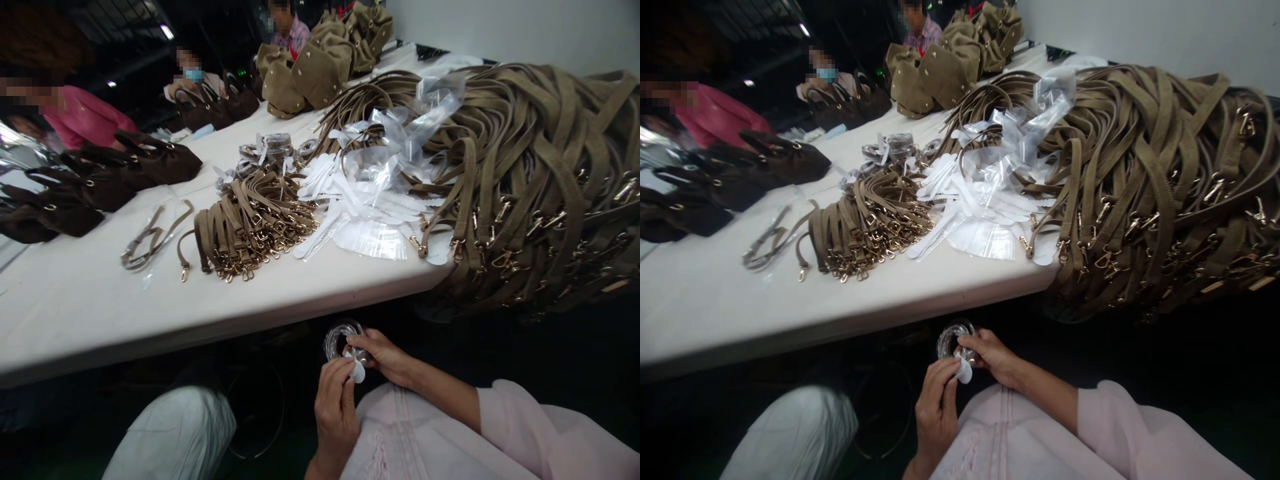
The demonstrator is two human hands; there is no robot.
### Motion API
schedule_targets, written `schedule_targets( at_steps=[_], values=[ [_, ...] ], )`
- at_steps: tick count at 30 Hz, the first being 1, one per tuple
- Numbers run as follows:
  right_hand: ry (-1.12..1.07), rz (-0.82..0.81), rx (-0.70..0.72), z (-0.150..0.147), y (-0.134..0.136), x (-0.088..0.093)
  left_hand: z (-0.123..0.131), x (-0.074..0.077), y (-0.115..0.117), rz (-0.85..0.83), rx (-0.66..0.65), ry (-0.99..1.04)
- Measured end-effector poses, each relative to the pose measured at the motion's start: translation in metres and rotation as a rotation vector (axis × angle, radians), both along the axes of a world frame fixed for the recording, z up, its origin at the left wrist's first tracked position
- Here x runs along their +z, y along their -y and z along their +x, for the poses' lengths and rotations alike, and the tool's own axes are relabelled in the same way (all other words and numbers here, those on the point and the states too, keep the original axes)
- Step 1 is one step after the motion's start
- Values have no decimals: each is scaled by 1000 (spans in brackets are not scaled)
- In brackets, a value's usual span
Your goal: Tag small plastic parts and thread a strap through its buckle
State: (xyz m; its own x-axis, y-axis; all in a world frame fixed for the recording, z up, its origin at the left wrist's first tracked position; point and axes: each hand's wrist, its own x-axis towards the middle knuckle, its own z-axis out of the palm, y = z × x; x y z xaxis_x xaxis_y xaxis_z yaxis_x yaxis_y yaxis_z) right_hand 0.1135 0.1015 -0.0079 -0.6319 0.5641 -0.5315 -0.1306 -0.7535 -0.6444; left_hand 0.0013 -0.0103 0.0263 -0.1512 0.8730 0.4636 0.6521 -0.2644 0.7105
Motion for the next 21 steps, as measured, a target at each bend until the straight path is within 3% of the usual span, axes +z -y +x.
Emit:
schedule_targets(
  at_steps=[5, 12, 18, 21],
  values=[
    [-34, -37, -37, -2, 2, 1, -14, -3, 1, -193, 126, -213],
    [-95, -116, -54, 2, 1, 9, -33, 9, -3, -390, -33, -114],
    [-171, -111, -24, 1, 2, 15, -33, -7, -7, -341, 3, -220],
    [-52, 55, -5, 0, 3, 8, -32, -17, -12, -294, 105, -222]
  ],
)
